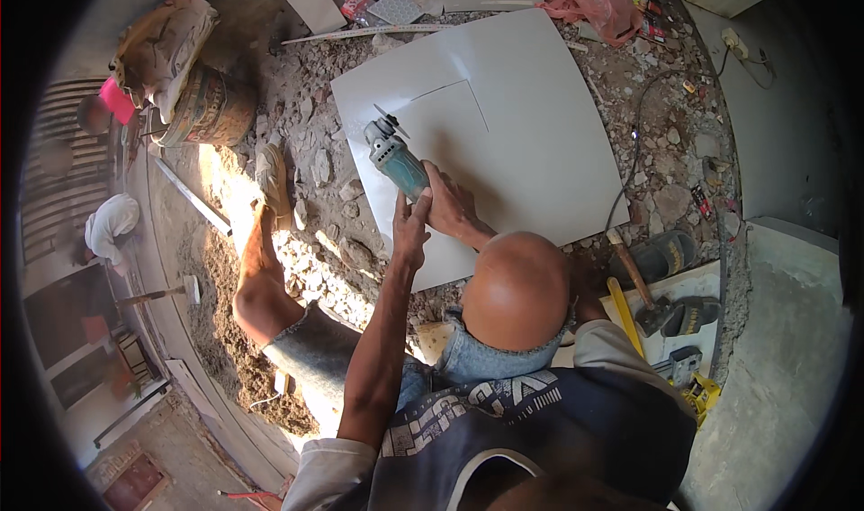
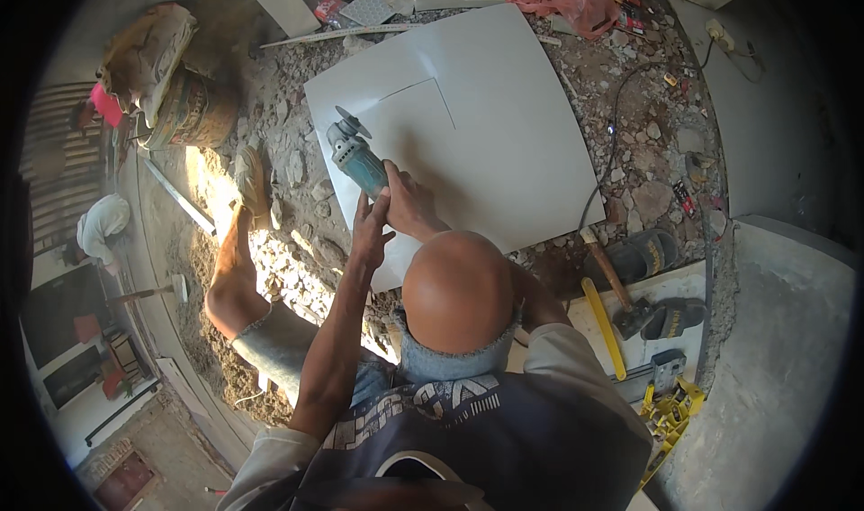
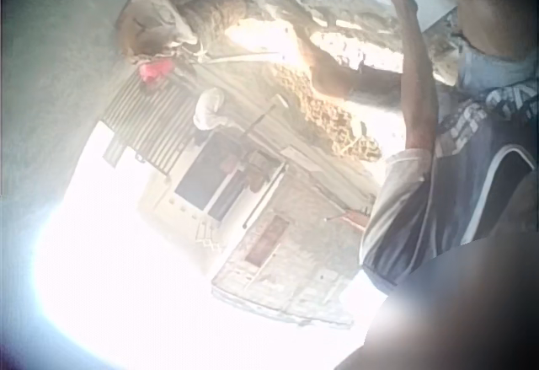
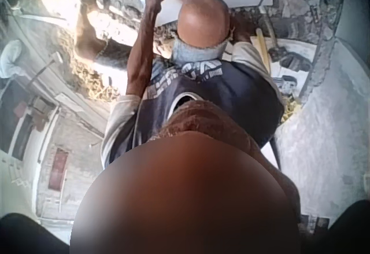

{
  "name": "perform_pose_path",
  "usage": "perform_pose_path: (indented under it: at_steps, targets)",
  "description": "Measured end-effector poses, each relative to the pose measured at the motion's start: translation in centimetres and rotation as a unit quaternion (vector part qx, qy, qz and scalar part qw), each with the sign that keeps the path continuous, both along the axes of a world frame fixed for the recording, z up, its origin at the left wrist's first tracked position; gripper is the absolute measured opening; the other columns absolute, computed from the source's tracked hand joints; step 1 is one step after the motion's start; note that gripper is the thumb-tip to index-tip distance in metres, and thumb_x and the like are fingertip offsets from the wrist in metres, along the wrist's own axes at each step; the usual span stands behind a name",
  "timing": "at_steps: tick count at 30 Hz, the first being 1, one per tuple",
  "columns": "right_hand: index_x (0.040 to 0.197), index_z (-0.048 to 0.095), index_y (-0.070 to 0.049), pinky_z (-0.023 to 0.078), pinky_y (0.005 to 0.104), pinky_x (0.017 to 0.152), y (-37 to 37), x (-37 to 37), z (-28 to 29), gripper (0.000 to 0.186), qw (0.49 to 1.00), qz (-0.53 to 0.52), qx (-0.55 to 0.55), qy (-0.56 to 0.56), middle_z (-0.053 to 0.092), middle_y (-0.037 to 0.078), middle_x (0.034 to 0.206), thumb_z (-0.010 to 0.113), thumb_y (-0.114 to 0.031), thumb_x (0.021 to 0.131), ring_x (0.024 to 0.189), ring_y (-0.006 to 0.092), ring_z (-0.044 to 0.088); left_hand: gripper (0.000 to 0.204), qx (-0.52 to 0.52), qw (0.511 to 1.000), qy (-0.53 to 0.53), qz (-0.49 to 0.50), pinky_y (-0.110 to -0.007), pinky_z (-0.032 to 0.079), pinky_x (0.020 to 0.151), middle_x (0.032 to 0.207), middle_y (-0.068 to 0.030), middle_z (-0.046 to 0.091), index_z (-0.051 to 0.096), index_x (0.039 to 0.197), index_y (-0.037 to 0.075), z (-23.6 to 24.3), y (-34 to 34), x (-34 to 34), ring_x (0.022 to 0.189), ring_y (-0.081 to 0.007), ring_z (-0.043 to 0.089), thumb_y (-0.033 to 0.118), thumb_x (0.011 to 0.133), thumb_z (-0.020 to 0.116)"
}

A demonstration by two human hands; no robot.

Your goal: Cut a ceramic tile using a handheld angle grinder.

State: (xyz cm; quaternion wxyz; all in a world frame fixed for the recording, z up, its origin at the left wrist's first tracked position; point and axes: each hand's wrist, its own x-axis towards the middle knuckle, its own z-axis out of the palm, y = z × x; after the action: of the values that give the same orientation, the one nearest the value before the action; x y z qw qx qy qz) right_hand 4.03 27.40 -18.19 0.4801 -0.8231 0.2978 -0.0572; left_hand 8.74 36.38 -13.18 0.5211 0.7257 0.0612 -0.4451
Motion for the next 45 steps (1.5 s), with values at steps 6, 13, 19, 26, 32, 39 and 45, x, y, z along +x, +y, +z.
perform_pose_path:
  at_steps: [6,13,19,26,32,39,45]
  targets:
    - [0.135,0.037,-0.007,0.05,0.0509,0.078,-5.1,3.6,7.4,0.067,0.99,0.133,-0.047,0.015,0.064,0.021,0.106,0.064,-0.023,0.076,0.097,0.0398,0.063,0.069,-0.076,0.996,-0.037,-0.025,-0.062,0.032,0.101,0.14,-0.0164,0.044,0.031,0.139,0.013,4.9,-2.1,4.4,0.124,-0.0354,0.047,0.05,0.089,0.06]
    - [0.123,0.043,-0.004,0.05,0.047,0.082,-9.4,8.8,13.7,0.059,0.994,0.031,-0.013,0.103,0.065,0.02,0.104,0.063,-0.024,0.072,0.095,0.0372,0.064,0.076,-0.121,0.985,-0.047,-0.114,-0.061,0.032,0.101,0.14,-0.0154,0.041,0.03,0.144,0.013,8.8,-6.6,10.4,0.128,-0.0353,0.041,0.053,0.087,0.061]
    - [0.116,0.046,-0.004,0.052,0.0466,0.078,-8.5,10.3,12.4,0.052,0.988,0.005,-0.105,0.114,0.064,0.021,0.098,0.066,-0.021,0.071,0.093,0.037,0.065,0.08,-0.134,0.977,0.023,-0.164,-0.063,0.03,0.102,0.144,-0.0185,0.034,0.029,0.145,0.013,4.9,-7.7,14.3,0.132,-0.0378,0.035,0.064,0.087,0.051]
    - [0.126,0.041,-0.006,0.052,0.0493,0.074,-5.5,9.3,7.8,0.062,0.986,-0.017,-0.08,0.144,0.065,0.022,0.096,0.066,-0.014,0.069,0.089,0.0403,0.065,0.07,-0.197,0.973,0.094,-0.077,-0.05,0.04,0.097,0.125,-0.0136,0.052,0.04,0.136,0.008,-1.4,-5.8,12.7,0.116,-0.0266,0.05,0.054,0.087,0.059]
    - [0.131,0.039,-0.007,0.051,0.051,0.078,1.2,6.4,-0.5,0.06,0.987,-0.113,-0.02,0.115,0.064,0.023,0.104,0.059,-0.017,0.076,0.094,0.0431,0.062,0.044,-0.252,0.962,0.107,0.006,-0.034,0.046,0.091,0.113,-0.0095,0.058,0.049,0.124,0.004,-8.0,-1.3,9.6,0.103,-0.0193,0.057,0.029,0.091,0.063]
    - [0.14,0.034,-0.007,0.049,0.0513,0.085,2.4,7.1,-3.0,0.071,0.985,-0.162,0.041,0.051,0.061,0.025,0.111,0.061,-0.02,0.076,0.099,0.0435,0.06,0.048,-0.198,0.977,0.078,-0.008,-0.032,0.042,0.096,0.114,-0.0076,0.06,0.051,0.127,0.004,-7.3,-0.7,10.4,0.105,-0.0181,0.056,0.031,0.09,0.065]
    - [0.136,0.036,-0.004,0.05,0.0504,0.083,1.4,7.9,-2.2,0.073,0.986,-0.146,0.042,0.071,0.062,0.024,0.11,0.067,-0.018,0.071,0.101,0.0433,0.06,0.047,-0.165,0.985,0.05,-0.03,-0.03,0.041,0.093,0.111,-0.0052,0.061,0.055,0.124,0.004,-7.0,-1.2,11.2,0.103,-0.0149,0.055,0.033,0.089,0.066]
